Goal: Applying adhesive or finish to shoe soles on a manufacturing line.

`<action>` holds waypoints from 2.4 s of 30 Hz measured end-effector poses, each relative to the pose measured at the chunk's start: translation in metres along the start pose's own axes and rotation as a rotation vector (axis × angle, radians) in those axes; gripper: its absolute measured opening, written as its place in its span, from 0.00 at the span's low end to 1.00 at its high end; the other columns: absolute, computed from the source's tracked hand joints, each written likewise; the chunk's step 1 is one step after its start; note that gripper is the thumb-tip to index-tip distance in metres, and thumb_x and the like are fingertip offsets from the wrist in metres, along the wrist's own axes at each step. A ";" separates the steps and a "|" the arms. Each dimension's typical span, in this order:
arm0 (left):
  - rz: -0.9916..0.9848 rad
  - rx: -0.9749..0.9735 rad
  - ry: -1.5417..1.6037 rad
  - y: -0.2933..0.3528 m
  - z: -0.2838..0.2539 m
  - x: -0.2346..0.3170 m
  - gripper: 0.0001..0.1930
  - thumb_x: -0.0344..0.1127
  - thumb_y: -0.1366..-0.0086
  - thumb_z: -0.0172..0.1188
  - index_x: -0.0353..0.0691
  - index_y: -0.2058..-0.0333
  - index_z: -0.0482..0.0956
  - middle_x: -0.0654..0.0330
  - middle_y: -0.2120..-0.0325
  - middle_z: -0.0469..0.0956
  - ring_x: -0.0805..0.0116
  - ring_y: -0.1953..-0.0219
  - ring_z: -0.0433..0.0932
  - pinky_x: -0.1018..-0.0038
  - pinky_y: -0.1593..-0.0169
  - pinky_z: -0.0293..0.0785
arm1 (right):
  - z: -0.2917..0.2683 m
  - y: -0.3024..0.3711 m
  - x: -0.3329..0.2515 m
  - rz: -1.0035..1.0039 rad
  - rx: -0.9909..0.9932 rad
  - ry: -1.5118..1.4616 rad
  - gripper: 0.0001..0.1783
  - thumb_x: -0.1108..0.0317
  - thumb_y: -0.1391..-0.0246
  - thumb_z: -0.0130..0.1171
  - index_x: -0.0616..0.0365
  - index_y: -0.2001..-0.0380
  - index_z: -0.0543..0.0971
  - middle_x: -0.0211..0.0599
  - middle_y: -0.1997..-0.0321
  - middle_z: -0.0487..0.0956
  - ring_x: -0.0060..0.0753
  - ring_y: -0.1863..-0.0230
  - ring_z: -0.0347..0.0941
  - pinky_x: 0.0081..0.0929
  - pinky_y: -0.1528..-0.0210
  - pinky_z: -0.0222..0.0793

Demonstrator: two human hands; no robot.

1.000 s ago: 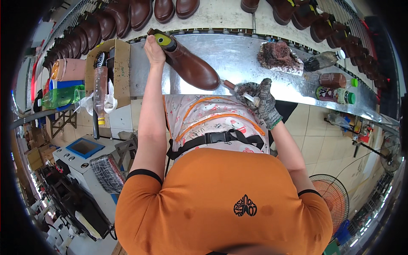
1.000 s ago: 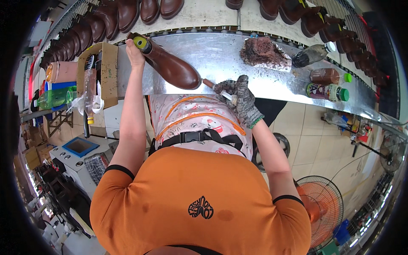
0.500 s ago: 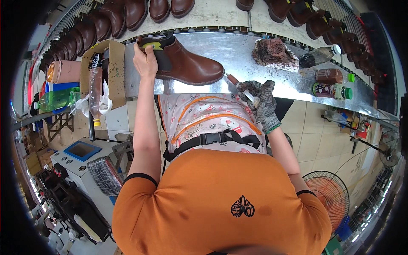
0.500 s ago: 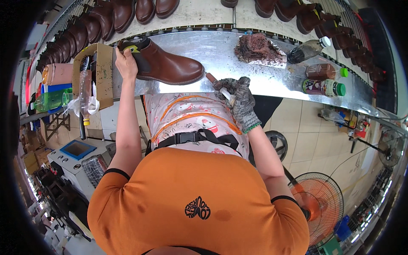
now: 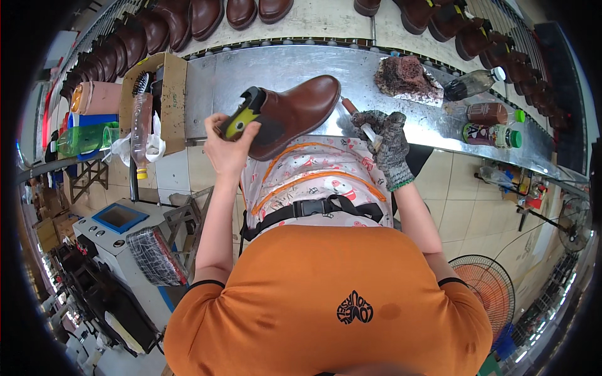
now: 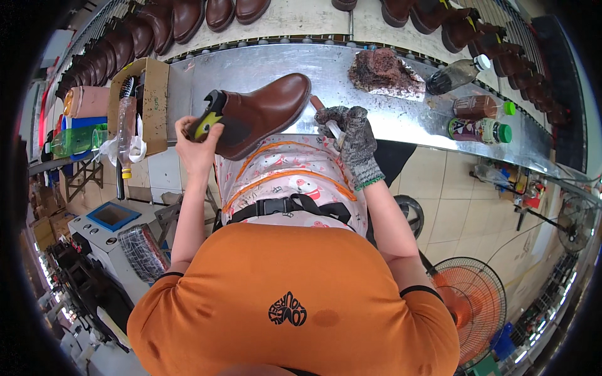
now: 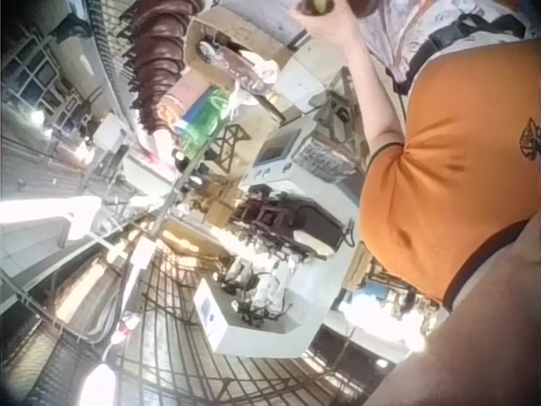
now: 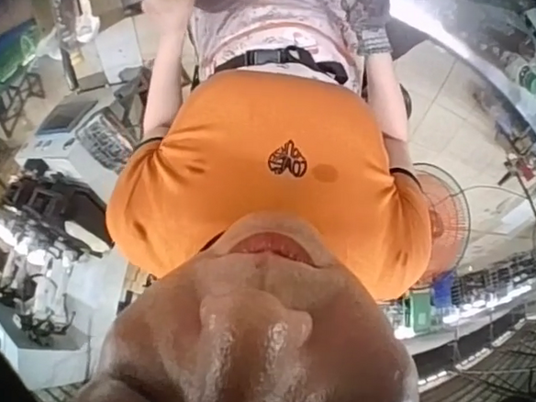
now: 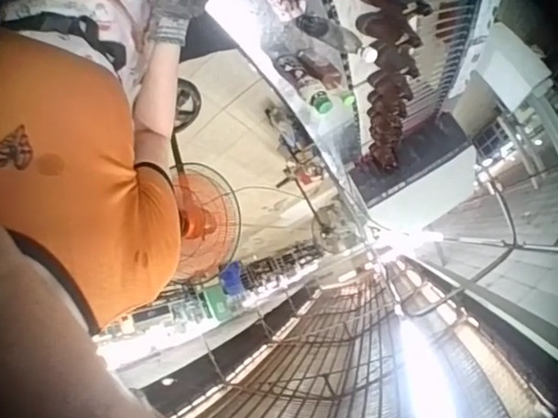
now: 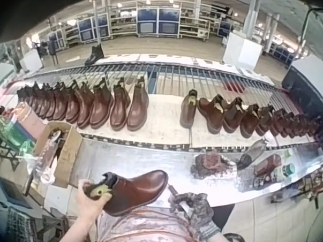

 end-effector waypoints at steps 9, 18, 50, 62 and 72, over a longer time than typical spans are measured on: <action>-0.427 -0.398 0.579 0.057 0.039 0.023 0.28 0.25 0.48 0.63 0.32 0.50 0.61 0.53 0.65 0.76 0.71 0.64 0.76 0.78 0.62 0.74 | 0.021 0.005 -0.061 -0.224 -0.167 0.566 0.17 0.55 0.45 0.51 0.56 0.67 0.81 0.37 0.71 0.81 0.33 0.71 0.76 0.26 0.66 0.70; -0.888 -0.723 0.862 0.097 0.082 0.048 0.27 0.28 0.44 0.59 0.38 0.48 0.57 0.54 0.50 0.63 0.61 0.49 0.69 0.59 0.54 0.78 | 0.004 0.027 -0.063 -0.184 -0.307 0.437 0.07 0.70 0.51 0.52 0.56 0.69 0.78 0.36 0.69 0.80 0.41 0.66 0.75 0.31 0.62 0.70; -1.052 -0.609 1.443 0.050 0.082 0.096 0.17 0.34 0.36 0.52 0.29 0.53 0.65 0.47 0.57 0.73 0.58 0.56 0.77 0.68 0.54 0.80 | -0.019 0.090 -0.112 -0.120 -0.129 0.335 0.25 0.49 0.47 0.49 0.65 0.71 0.78 0.42 0.67 0.78 0.36 0.64 0.75 0.28 0.62 0.70; -0.499 -0.745 0.828 -0.133 0.168 0.112 0.23 0.33 0.46 0.61 0.38 0.52 0.66 0.58 0.60 0.72 0.65 0.59 0.75 0.60 0.62 0.81 | -0.081 0.007 -0.006 -0.062 0.345 -0.138 0.35 0.75 0.51 0.55 0.54 0.40 0.55 0.28 0.69 0.70 0.19 0.77 0.67 0.18 0.79 0.67; -0.261 -0.613 -0.015 -0.273 0.290 0.139 0.31 0.47 0.50 0.63 0.28 0.53 0.68 0.47 0.59 0.76 0.56 0.58 0.78 0.68 0.65 0.77 | -0.085 -0.015 0.075 0.197 0.282 -0.842 0.21 0.50 0.40 0.41 0.45 0.48 0.68 0.20 0.73 0.72 0.20 0.82 0.63 0.22 0.83 0.60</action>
Point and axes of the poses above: each hand's wrist, its own y-axis away from the middle knuckle, its own z-axis out of the palm, x = y × z, the point moved 7 cm from there along -y, towards the middle knuckle
